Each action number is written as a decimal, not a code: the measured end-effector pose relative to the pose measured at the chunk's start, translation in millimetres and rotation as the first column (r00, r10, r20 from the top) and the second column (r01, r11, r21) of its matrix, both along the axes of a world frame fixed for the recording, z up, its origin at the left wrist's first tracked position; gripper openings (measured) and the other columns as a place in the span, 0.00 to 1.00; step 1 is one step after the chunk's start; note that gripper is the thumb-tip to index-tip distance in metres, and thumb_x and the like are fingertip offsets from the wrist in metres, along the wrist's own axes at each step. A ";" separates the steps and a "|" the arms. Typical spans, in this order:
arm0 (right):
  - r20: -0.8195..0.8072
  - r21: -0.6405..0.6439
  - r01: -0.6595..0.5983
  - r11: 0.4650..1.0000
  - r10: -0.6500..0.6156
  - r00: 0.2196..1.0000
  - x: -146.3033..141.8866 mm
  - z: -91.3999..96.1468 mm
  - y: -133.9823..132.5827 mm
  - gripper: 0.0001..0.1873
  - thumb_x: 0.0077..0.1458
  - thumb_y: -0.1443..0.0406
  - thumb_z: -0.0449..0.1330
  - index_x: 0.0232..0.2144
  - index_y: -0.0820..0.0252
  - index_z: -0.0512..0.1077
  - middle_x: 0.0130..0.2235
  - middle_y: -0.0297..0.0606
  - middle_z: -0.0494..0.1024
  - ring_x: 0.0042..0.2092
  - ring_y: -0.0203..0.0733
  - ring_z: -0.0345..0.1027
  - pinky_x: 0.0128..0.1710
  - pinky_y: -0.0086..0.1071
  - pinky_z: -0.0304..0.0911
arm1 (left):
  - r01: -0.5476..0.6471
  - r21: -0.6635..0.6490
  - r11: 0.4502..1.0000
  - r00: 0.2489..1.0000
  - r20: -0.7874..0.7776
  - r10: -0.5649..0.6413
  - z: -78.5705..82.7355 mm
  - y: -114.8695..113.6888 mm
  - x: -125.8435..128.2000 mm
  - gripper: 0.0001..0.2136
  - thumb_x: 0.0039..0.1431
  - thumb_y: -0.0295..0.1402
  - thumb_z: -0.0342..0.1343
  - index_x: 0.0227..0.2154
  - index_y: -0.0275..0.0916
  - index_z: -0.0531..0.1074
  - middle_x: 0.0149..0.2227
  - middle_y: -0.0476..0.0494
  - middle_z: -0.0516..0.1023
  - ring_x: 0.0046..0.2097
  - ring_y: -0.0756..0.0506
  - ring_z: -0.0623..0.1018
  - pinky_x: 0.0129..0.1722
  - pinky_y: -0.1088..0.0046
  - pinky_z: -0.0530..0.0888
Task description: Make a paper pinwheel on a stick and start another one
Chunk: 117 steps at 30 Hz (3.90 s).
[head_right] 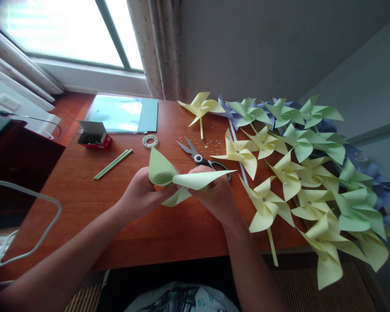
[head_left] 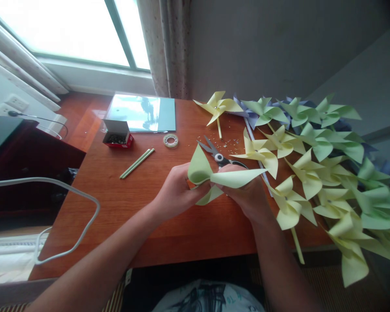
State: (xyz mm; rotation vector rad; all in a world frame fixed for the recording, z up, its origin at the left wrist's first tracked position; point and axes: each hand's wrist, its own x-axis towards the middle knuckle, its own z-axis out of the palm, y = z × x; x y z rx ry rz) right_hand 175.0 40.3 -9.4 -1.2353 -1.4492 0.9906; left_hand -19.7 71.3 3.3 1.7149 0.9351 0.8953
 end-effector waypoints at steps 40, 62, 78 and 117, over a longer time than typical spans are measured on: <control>-0.463 -0.076 -0.056 0.995 0.015 0.886 7.0 -0.5 0.0 0.08 0.46 0.64 0.75 0.31 0.52 0.81 0.28 0.33 0.78 0.28 0.38 0.67 0.24 0.30 0.62 | -0.162 0.321 0.933 0.185 -0.919 0.348 24.8 47.7 -91.3 0.20 0.65 0.45 0.46 0.42 0.40 0.80 0.42 0.32 0.81 0.36 0.35 0.76 0.30 0.68 0.58; -0.501 -0.012 -0.241 0.971 0.202 0.842 7.0 3.4 -3.0 0.08 0.47 0.66 0.73 0.32 0.49 0.81 0.34 0.36 0.80 0.35 0.46 0.73 0.31 0.37 0.69 | -0.231 0.536 0.812 0.362 -0.728 0.583 25.1 44.6 -87.7 0.14 0.65 0.37 0.50 0.43 0.38 0.79 0.42 0.37 0.82 0.41 0.36 0.80 0.38 0.62 0.70; -0.545 0.097 -0.209 0.973 0.228 0.807 13.3 -7.2 1.8 0.06 0.48 0.61 0.72 0.29 0.49 0.78 0.30 0.34 0.74 0.30 0.41 0.65 0.25 0.33 0.61 | 0.155 -0.531 0.833 0.816 0.544 0.195 16.5 16.3 -2.2 0.06 0.55 0.29 0.67 0.35 0.37 0.77 0.32 0.48 0.75 0.34 0.51 0.75 0.36 0.78 0.73; -0.131 0.245 -0.118 0.962 0.154 0.979 -4.3 17.1 -5.6 0.05 0.59 0.61 0.66 0.37 0.48 0.83 0.34 0.39 0.82 0.35 0.47 0.77 0.38 0.42 0.73 | 0.354 -0.680 0.642 0.803 0.573 0.164 -6.4 5.6 4.4 0.06 0.55 0.34 0.68 0.35 0.39 0.80 0.28 0.48 0.75 0.27 0.52 0.71 0.27 0.78 0.69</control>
